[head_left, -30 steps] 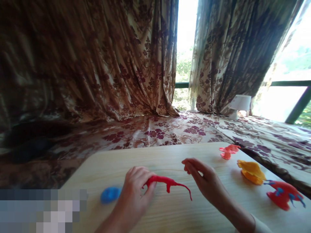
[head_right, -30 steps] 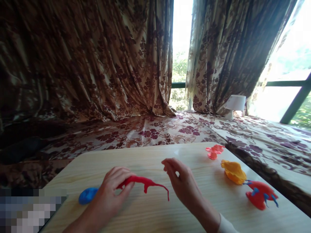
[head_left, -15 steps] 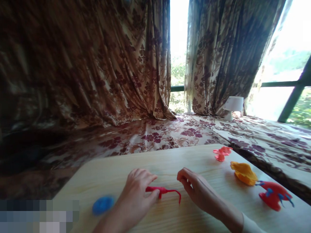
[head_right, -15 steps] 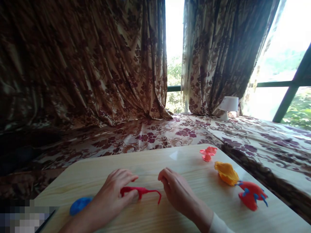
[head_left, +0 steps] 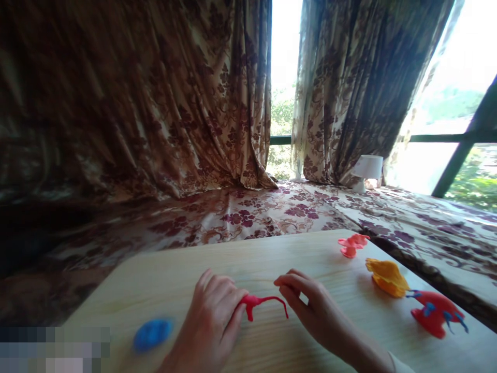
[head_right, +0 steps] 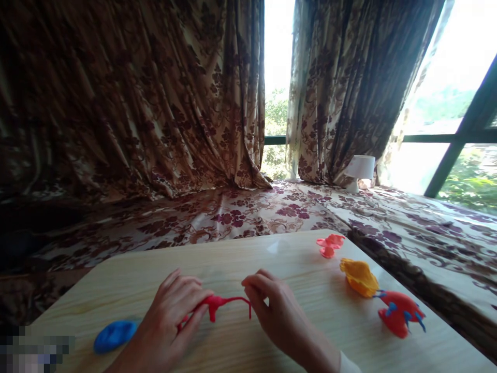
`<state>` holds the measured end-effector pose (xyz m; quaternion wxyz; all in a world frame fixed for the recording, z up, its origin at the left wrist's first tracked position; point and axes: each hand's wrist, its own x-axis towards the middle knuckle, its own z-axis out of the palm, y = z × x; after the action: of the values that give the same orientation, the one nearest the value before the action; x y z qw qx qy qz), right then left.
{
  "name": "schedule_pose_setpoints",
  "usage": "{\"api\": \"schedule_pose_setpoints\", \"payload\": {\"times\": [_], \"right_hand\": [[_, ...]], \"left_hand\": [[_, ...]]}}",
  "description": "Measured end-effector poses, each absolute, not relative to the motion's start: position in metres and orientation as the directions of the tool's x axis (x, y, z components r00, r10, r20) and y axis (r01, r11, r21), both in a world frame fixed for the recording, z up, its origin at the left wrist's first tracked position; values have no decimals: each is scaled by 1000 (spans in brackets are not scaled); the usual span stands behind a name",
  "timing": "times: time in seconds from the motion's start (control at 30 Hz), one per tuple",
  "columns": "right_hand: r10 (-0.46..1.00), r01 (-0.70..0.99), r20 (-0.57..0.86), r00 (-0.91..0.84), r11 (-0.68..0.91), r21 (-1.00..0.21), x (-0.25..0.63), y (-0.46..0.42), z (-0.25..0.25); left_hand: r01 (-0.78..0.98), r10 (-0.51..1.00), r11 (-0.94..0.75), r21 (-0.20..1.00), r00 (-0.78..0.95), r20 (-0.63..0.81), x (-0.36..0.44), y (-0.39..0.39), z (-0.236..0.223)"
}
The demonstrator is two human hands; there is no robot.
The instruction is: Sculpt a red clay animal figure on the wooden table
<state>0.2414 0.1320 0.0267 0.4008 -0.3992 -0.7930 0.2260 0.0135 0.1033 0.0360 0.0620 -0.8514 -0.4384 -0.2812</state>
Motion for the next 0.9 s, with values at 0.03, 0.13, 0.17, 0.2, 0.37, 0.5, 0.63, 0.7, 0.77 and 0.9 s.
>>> {"api": "schedule_pose_setpoints", "payload": {"times": [0.03, 0.13, 0.17, 0.2, 0.37, 0.5, 0.63, 0.7, 0.77, 0.9], "right_hand": [[813, 453, 443, -379, 580, -677, 240, 130, 27], [815, 457, 411, -409, 572, -681, 237, 126, 26], [817, 457, 401, -413, 567, -685, 237, 126, 26], [821, 459, 392, -416, 562, -688, 236, 125, 25], [845, 474, 340, -413, 518, -712, 235, 127, 20], [855, 410, 372, -361, 504, -760, 239, 133, 17], [872, 352, 428, -239, 488, -799, 244, 140, 15], [887, 337, 408, -216, 460, -822, 244, 140, 14], [901, 338, 375, -217, 430, -837, 242, 137, 15], [902, 409, 364, -233, 431, -805, 240, 131, 17]], "left_hand": [[778, 709, -612, 141, 460, 535, 14, 102, 37], [766, 700, -626, 150, 466, 541, 16, 100, 40], [759, 695, -632, 153, 470, 544, 16, 100, 41], [754, 690, -637, 158, 467, 553, 17, 99, 41], [739, 674, -650, 176, 453, 584, 18, 101, 39], [737, 661, -651, 181, 434, 611, 14, 105, 40], [676, 732, -627, 387, 340, 590, 12, 108, 43], [597, 854, -505, 623, 237, 464, 14, 107, 44], [471, 966, -259, 843, 118, 231, 17, 105, 46], [218, 999, 34, 975, 19, -39, 20, 100, 50]]}}
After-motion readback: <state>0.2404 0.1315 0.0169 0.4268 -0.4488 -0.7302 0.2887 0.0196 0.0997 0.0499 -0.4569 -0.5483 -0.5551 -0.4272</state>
